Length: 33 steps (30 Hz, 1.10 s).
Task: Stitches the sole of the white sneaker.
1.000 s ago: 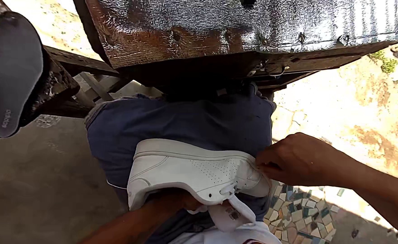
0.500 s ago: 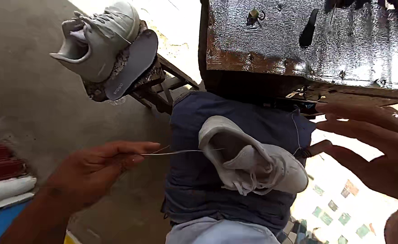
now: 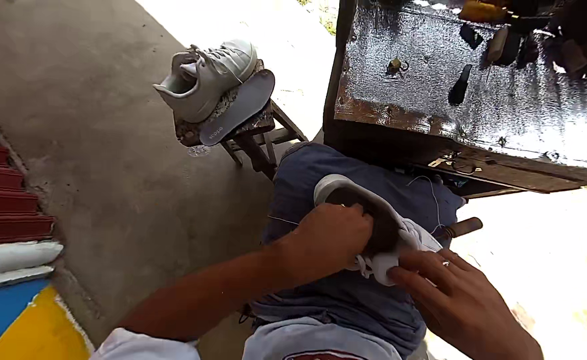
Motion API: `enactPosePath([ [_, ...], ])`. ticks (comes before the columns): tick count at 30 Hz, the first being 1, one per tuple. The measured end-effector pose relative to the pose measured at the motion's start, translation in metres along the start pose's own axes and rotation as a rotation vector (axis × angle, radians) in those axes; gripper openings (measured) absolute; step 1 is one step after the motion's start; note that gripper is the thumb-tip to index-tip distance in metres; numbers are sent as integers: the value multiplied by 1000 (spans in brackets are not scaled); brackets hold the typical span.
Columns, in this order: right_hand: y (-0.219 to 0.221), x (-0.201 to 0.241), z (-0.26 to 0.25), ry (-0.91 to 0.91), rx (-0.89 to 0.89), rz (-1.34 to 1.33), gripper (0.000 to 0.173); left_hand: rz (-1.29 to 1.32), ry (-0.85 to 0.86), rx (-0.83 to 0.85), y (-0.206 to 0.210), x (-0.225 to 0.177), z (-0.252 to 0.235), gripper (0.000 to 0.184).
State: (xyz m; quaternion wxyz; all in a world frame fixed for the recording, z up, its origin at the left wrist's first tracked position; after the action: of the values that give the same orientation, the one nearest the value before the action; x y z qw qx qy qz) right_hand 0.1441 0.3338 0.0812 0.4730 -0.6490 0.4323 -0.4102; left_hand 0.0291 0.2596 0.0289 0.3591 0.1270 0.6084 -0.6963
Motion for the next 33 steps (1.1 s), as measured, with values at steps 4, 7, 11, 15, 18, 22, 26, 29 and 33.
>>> enactPosePath([
  [4, 2, -11, 35, 79, -63, -87, 15, 3, 237, -158, -5, -5, 13, 21],
  [7, 6, -14, 48, 162, -93, -159, 14, 353, 456, -80, -35, -10, 46, 25],
  [11, 7, -13, 47, 140, -153, -183, 13, 1008, 418, 314, -20, -7, 25, 22],
  [15, -3, 19, 38, -44, -162, -192, 13, 395, 100, 176, 26, -4, -18, 27],
  [18, -20, -2, 35, -61, -215, -199, 23, 465, 5, 330, 41, -8, -25, 25],
  [22, 4, -101, 40, 70, 115, 116, 23, 802, -242, 405, 69, 16, -25, 16],
  [26, 39, -133, 41, -37, 338, -157, 16, 879, -66, 258, 76, 12, -27, 16],
  [29, 50, -132, 43, -65, 375, -265, 19, 743, 15, 280, 80, 1, -29, 20],
  [33, 44, -117, 50, -21, 349, -146, 24, 922, -126, 409, 98, 4, -30, 17],
])
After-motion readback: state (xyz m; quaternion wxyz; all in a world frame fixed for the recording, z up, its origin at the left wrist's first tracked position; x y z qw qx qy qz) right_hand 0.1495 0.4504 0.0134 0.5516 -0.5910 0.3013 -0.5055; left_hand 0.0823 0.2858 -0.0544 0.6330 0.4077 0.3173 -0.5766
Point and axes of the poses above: each hand's wrist, its own z-axis away from the middle knuckle, its own y-axis out of the palm, x = y × z, the point moved 8 cm from there along -z, towards the middle knuckle, and after that the axes turned 14 degrees about z, right-handed, at the moved point
